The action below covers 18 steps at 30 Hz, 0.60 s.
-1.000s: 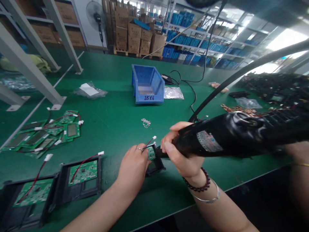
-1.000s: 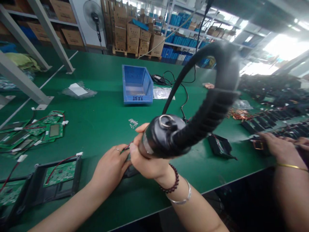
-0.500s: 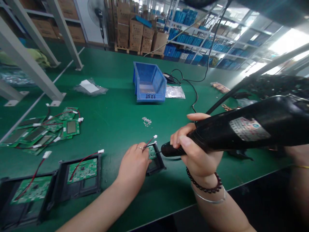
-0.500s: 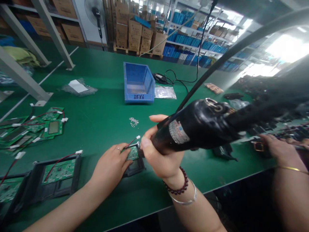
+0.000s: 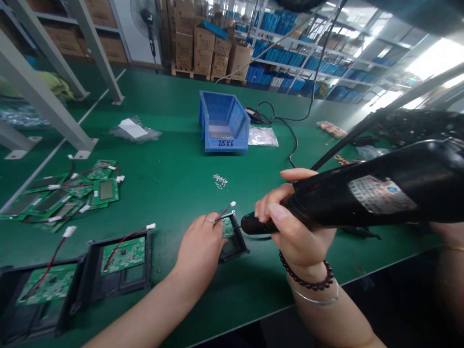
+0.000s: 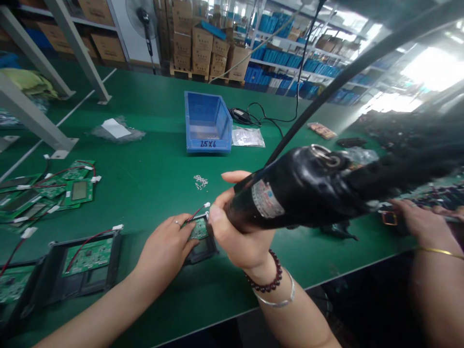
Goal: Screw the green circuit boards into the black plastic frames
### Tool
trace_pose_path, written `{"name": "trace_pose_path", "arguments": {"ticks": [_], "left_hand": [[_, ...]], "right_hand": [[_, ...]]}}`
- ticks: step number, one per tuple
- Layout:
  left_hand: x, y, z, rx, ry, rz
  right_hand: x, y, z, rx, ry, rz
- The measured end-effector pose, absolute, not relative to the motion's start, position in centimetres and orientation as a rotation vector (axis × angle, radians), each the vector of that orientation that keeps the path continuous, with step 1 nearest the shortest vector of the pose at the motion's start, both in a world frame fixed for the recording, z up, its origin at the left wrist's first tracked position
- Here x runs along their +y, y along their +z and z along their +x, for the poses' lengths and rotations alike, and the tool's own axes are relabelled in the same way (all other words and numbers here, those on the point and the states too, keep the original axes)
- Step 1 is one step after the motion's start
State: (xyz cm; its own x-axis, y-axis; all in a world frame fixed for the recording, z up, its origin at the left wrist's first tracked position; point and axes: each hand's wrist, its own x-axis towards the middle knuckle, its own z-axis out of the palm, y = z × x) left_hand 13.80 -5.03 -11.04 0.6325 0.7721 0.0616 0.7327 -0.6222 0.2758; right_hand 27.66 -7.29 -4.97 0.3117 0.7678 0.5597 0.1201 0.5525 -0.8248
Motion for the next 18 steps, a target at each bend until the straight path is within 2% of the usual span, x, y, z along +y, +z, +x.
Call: {"name": "trace_pose_path", "arguments": {"ticks": [18], "left_hand": [[-5.09, -10.61, 13.86, 1.256, 0.143, 2.567]], "right_hand": [[-7.52, -5.06, 27.37, -1.24, 0.489, -0.976]]}}
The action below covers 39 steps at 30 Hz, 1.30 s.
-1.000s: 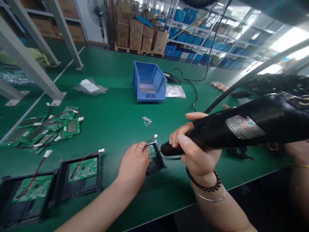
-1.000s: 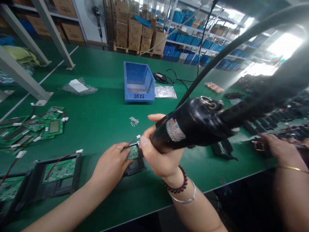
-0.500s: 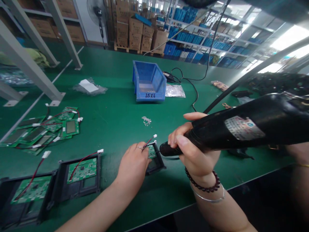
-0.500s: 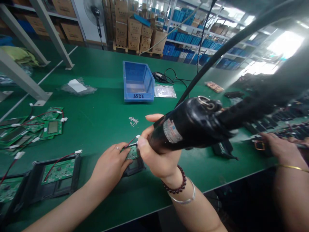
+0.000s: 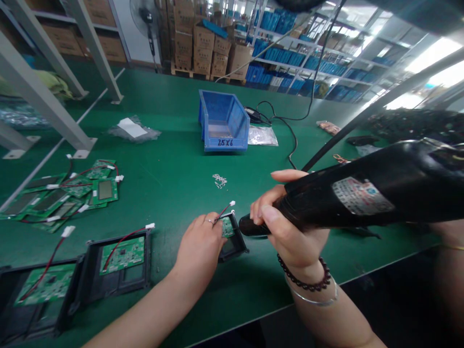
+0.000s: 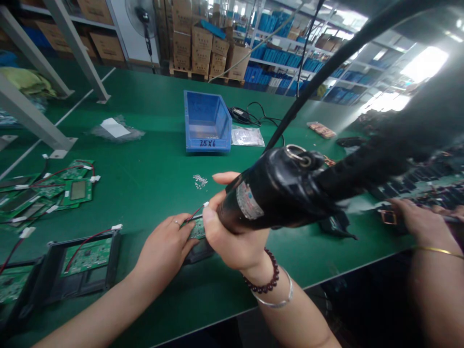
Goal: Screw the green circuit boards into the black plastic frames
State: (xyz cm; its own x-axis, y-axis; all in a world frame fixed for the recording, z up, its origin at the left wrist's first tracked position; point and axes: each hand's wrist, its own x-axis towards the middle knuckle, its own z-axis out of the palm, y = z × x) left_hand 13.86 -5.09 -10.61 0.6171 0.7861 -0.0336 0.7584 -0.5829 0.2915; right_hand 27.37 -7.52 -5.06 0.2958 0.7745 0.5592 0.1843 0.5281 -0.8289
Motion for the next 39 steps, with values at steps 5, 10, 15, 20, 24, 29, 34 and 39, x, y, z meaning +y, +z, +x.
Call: {"name": "trace_pose_path", "arguments": {"ticks": [5, 10, 15, 20, 24, 29, 34, 39], "left_hand": [[-5.1, -10.9, 13.9, 1.24, 0.214, 2.58], [-5.0, -11.1, 13.8, 1.23, 0.299, 2.556], [-5.2, -11.3, 13.7, 1.223, 0.336, 2.564], [-5.4, -11.4, 13.8, 1.249, 0.321, 2.636], [-5.6, -12.0, 13.6, 1.234, 0.363, 2.788], [-5.9, -13.1, 13.0, 1.149, 0.669, 2.899], [-5.7, -12.6, 12.4, 1.094, 0.916, 2.716], [-5.4, -11.4, 12.2, 1.207, 0.967, 2.424]], "right_hand": [[-7.6, -5.3, 27.2, -1.298, 0.42, -1.038], [-7.4, -5.4, 26.7, -1.361, 0.451, -1.016], [-7.5, -6.0, 27.0, -1.384, 0.52, -0.977], [-7.0, -4.6, 28.5, -1.354, 0.71, -0.822], [-4.1, -2.4, 29.5, -1.131, 0.509, -0.692], [1.2, -4.3, 29.2, -1.048, 0.217, -0.809], [3.6, -7.2, 28.0, -1.042, 0.222, -0.927], [2.5, -6.9, 27.5, -1.052, 0.234, -0.919]]}}
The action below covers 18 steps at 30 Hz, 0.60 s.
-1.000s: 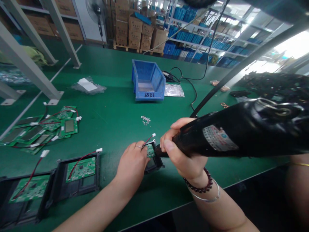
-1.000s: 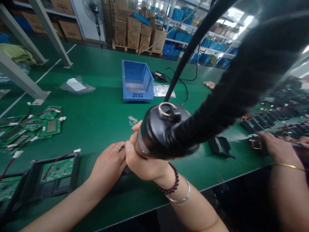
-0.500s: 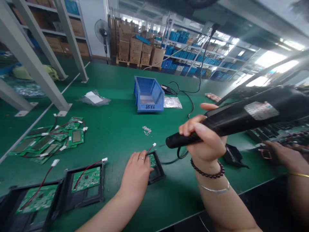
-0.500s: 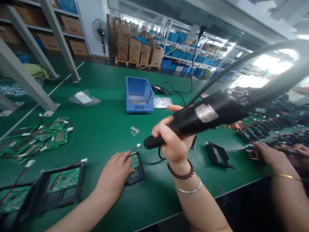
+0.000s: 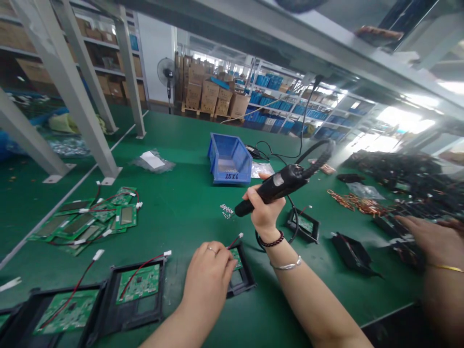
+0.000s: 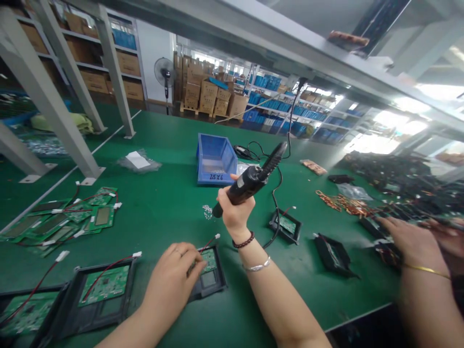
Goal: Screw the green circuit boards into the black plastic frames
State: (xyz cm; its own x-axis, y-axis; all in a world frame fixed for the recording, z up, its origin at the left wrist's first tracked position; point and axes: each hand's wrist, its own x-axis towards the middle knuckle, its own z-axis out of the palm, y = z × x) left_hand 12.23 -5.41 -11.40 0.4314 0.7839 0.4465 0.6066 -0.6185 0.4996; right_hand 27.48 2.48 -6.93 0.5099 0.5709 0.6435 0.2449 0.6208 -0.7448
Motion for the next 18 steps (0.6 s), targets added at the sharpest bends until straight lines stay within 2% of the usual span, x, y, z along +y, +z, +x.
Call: {"name": "trace_pose_path", "arguments": {"ticks": [10, 18], "left_hand": [[-3.7, -12.3, 11.7, 1.348, 0.99, 2.262], [-4.1, -12.0, 11.8, 1.158, 1.04, 2.243]], "right_hand": [[-5.2, -1.3, 25.8, -1.022, 0.583, -0.578], [-7.1, -1.1, 26.1, -1.047, 0.628, -0.583]]}}
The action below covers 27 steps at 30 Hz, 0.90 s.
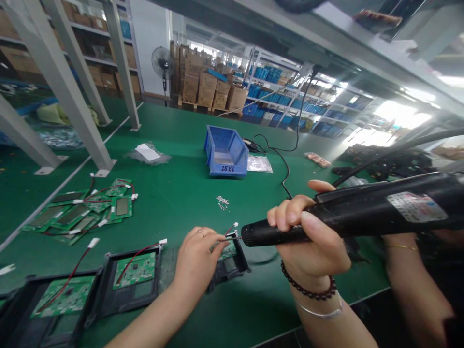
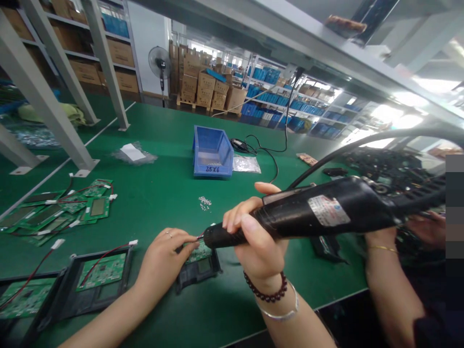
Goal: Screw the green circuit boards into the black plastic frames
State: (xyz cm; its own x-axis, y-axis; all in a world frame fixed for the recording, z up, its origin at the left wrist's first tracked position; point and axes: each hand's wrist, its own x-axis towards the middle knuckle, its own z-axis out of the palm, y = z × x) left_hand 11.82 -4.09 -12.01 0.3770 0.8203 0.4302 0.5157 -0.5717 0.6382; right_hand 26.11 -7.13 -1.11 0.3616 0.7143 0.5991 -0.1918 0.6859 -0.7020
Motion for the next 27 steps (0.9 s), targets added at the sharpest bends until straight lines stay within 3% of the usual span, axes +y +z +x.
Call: {"name": "trace_pose_path", "arguments": {"ticks": [9, 15, 18, 22, 27], "left_hand": [[-4.2, -12.0, 11.7, 1.141, 1.023, 2.336], [-6.7, -11.0, 12.3, 1.039, 1.257, 2.659], [-8.8, -11.9, 13.5, 0.915, 1.039, 2.772], [-10.2, -14.1, 15.0, 1.094, 0.724, 2.856], [-10.1, -15.2, 15.3, 1.156, 0.656, 2.919]], "right_hand": [[-7.3, -1.3, 25.9, -1.073, 0.651, -0.577], [-7.4, -1.9, 25.2, -1.148, 0.597, -0.649], [-7.4, -2.7, 24.7, -1.214, 0.621, -0.701], [-7.3, -3.9, 23.9, -1.28, 0.682, -0.737], [-7.1, -4.7, 23.5, -1.297, 0.699, -0.75]]}}
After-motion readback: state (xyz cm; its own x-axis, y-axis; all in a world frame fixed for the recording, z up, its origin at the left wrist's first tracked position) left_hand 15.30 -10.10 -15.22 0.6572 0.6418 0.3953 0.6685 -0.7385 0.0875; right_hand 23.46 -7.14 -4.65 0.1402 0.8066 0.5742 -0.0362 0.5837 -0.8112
